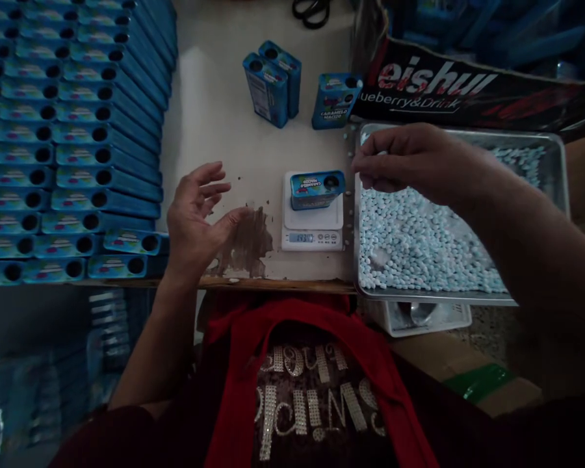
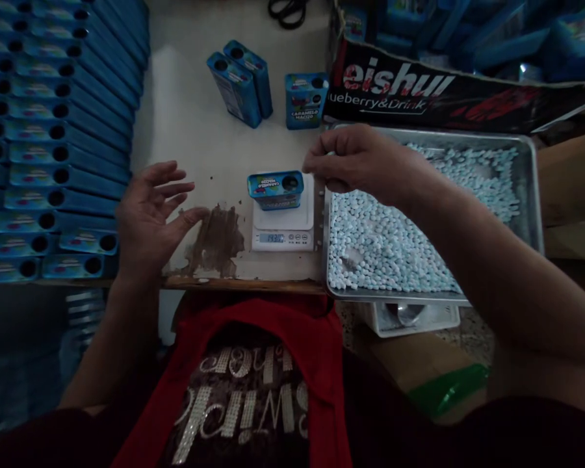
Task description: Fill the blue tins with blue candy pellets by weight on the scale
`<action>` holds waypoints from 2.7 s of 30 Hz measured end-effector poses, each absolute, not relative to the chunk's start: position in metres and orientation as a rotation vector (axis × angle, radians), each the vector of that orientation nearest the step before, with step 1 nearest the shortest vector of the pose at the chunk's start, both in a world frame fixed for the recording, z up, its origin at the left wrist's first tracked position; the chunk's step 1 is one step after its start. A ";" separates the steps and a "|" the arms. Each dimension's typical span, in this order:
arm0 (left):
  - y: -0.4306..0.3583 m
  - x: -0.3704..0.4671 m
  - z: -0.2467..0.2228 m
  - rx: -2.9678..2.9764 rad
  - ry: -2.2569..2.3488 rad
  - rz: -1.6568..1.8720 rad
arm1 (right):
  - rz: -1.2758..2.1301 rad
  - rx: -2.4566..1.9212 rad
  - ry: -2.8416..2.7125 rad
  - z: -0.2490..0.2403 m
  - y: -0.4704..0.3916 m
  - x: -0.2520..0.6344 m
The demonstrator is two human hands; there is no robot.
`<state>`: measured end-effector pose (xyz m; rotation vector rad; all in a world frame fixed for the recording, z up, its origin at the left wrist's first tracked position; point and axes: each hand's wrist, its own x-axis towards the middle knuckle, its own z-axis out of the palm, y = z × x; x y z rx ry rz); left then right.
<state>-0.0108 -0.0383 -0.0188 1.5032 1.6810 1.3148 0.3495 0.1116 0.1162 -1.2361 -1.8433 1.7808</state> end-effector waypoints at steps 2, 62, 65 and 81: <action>-0.040 -0.014 -0.026 1.468 1.692 1.298 | 1.639 -1.258 -2.062 0.122 0.117 0.342; -0.029 0.008 -0.011 1.481 1.590 1.140 | 1.517 -1.324 -1.749 0.131 0.095 0.317; -0.027 0.015 -0.010 1.510 1.561 1.125 | 1.429 -1.265 -1.940 0.127 0.094 0.315; -0.025 0.010 -0.008 1.502 1.553 1.145 | 0.267 -0.836 -2.998 0.120 0.118 0.299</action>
